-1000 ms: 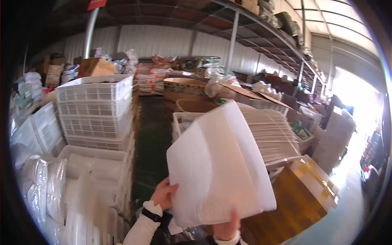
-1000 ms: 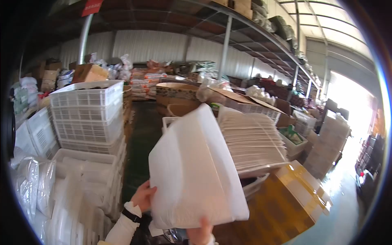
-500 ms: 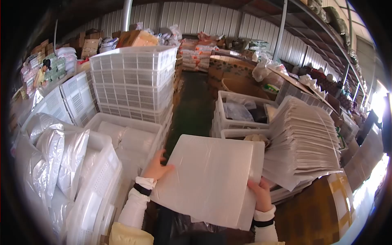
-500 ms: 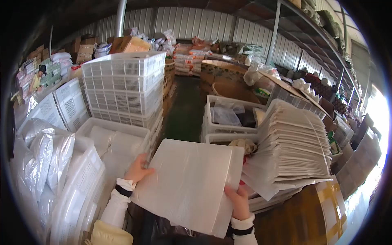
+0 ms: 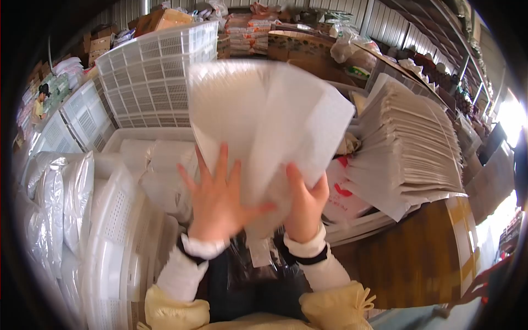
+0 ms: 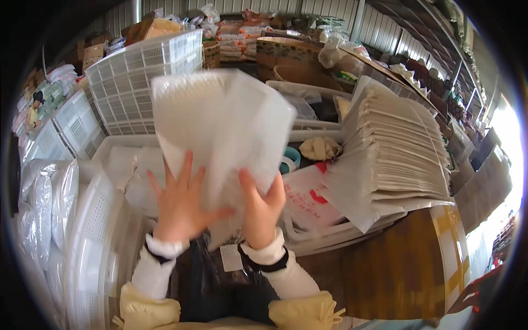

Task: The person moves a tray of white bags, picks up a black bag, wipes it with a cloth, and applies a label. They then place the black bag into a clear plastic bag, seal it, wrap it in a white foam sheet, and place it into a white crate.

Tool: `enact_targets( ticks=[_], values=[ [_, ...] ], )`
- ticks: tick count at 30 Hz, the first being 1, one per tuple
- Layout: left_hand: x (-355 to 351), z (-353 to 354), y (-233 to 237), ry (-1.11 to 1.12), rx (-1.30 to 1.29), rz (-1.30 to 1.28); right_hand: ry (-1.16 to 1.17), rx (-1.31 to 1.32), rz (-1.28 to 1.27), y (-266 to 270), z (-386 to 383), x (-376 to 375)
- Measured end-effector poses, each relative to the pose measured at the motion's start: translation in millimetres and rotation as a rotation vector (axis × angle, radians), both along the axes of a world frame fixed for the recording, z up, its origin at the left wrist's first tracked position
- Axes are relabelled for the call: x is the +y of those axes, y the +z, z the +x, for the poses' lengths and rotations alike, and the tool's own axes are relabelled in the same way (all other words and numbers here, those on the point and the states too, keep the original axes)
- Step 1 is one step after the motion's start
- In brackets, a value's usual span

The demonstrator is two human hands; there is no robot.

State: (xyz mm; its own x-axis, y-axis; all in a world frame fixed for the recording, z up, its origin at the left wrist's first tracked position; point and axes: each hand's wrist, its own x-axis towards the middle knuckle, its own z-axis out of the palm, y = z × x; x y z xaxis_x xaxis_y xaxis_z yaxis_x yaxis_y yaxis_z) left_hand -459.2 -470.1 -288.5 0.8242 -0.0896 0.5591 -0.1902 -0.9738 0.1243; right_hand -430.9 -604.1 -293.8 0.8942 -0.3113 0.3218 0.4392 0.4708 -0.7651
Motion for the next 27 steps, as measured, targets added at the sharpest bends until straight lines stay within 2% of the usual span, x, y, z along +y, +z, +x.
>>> enact_targets(
  ticks=[3, 5, 7, 8, 9, 10, 12, 13, 16, 18, 19, 21, 23, 24, 26, 27],
  values=[
    [23, 38, -9, 0.079, 0.014, 0.050, 0.108, -0.033, 0.058, 4, 8, 5],
    [42, 55, -23, 0.057, 0.035, -0.206, 0.262, -0.022, 0.074, -15, 22, -1],
    [75, 80, -48, 0.156, 0.023, -0.347, 0.421, -0.113, -0.458, -33, 30, -13],
    [81, 83, -43, 0.173, 0.066, -0.445, 0.498, -0.160, -0.728, -42, 34, -16],
    [86, 84, -34, 0.189, 0.106, -0.544, 0.228, -0.393, -1.201, -61, 39, -14],
    [91, 84, -30, 0.205, 0.146, -0.643, 0.207, -0.382, -1.368, -65, 40, -15],
    [100, 89, -39, 0.209, 0.099, -0.515, 0.157, -0.345, -1.697, -72, 41, -16],
    [103, 91, -43, 0.210, 0.077, -0.450, 0.154, -0.357, -1.693, -79, 45, -15],
    [103, 85, -51, 0.227, 0.141, -0.348, 0.377, -0.552, -1.810, -74, 39, -27],
    [102, 85, -92, 0.183, 0.153, -0.244, 0.254, -0.701, -1.830, -88, 0, -39],
    [95, 76, -110, 0.054, 0.131, -0.228, 0.258, -0.686, -1.815, -103, -15, -43],
    [54, 48, -119, 0.089, 0.314, -0.246, 0.265, -0.649, -1.783, -131, -39, -50],
    [24, 26, -139, 0.140, 0.423, -0.284, 0.243, -0.481, -1.596, -134, -46, -59],
    [16, 17, -147, 0.079, 0.439, -0.389, 0.230, -0.399, -1.502, -135, -47, -63],
    [3, 8, -174, 0.082, 0.168, -0.388, -0.028, -0.148, -1.435, -153, -40, -68],
    [3, 5, -177, 0.062, 0.177, -0.492, -0.154, -0.025, -1.393, -163, -37, -71]
  ],
)
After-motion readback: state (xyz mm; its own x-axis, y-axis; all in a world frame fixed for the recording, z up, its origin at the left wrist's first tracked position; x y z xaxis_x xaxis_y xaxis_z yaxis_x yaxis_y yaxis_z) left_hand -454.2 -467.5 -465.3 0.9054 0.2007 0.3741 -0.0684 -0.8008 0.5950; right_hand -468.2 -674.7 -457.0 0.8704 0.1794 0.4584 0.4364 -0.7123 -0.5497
